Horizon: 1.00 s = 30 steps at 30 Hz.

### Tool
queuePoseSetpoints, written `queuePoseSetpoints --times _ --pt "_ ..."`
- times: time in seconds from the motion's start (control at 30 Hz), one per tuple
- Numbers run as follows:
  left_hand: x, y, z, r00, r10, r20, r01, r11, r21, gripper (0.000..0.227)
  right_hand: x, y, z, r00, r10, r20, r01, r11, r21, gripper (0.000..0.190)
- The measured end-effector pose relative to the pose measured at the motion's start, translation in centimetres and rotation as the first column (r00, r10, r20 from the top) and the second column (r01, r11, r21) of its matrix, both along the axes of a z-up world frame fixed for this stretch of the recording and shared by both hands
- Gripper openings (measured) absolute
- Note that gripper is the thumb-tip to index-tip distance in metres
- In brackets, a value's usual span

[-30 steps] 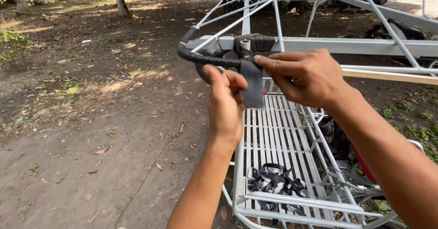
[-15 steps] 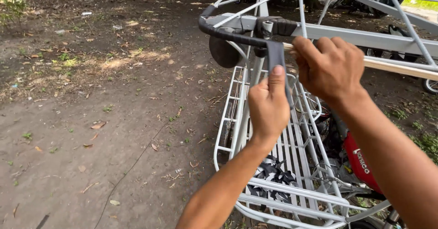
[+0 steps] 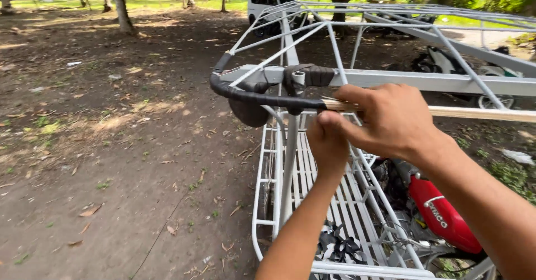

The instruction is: Wrapping a metal frame of a motorcycle sidecar with black adhesive strips for protection or grip.

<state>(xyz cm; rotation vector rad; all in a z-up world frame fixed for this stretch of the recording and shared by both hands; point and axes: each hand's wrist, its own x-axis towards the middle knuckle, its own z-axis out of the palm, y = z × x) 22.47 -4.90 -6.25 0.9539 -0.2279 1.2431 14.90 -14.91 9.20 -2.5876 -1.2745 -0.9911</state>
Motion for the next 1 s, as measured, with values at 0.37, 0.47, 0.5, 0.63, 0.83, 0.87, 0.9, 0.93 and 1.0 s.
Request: queuePoseSetpoints --times 0.37,0.47,0.5,0.63,0.83,0.87,0.9,0.93,1.0 --pt "-0.3 3.7 6.2 0.806 -0.586 0.081 0.584 0.81 0.051 0.038 -0.4 1.1 4.0 0.544 0.31 -0.779 -0.17 0.951 0.26 0.043" --pt "-3.5 3.3 6.6 0.797 -0.603 0.047 0.598 0.797 0.084 0.041 -1.5 0.7 3.7 0.542 0.393 -0.743 -0.222 0.919 0.325 0.034" --pt "-4.7 2.9 6.9 0.838 -0.545 0.011 0.54 0.833 0.124 0.043 -2.0 0.6 3.8 0.559 0.426 -0.711 -0.242 0.904 0.351 0.032" --pt "-7.6 3.1 1.5 0.966 0.108 -0.237 -0.056 0.975 0.213 0.042 -2.0 0.1 3.0 0.645 0.42 -0.639 -0.254 0.906 0.339 0.03" --pt "-16.2 2.6 6.7 0.997 0.032 -0.068 -0.018 0.98 0.197 0.07 -0.1 -0.3 0.3 0.878 0.383 -0.286 -0.32 0.915 0.245 0.025" --pt "-16.4 3.0 7.3 0.987 -0.119 -0.106 0.134 0.98 0.149 0.071 0.3 -0.5 -0.1 0.906 0.372 -0.204 -0.328 0.919 0.219 0.023" --pt "-16.4 3.3 8.1 0.954 -0.267 -0.134 0.281 0.955 0.095 0.077 0.7 -0.7 -0.4 0.925 0.361 -0.117 -0.335 0.922 0.193 0.022" --pt "-16.4 3.2 8.4 0.956 -0.259 -0.136 0.273 0.958 0.093 0.077 0.5 -0.8 -0.2 0.922 0.369 -0.121 -0.343 0.919 0.193 0.022" --pt "-16.2 3.0 8.8 0.956 -0.235 -0.174 0.198 0.958 -0.206 0.068 -0.1 -0.9 0.0 0.896 0.444 0.026 -0.442 0.883 0.155 0.034"
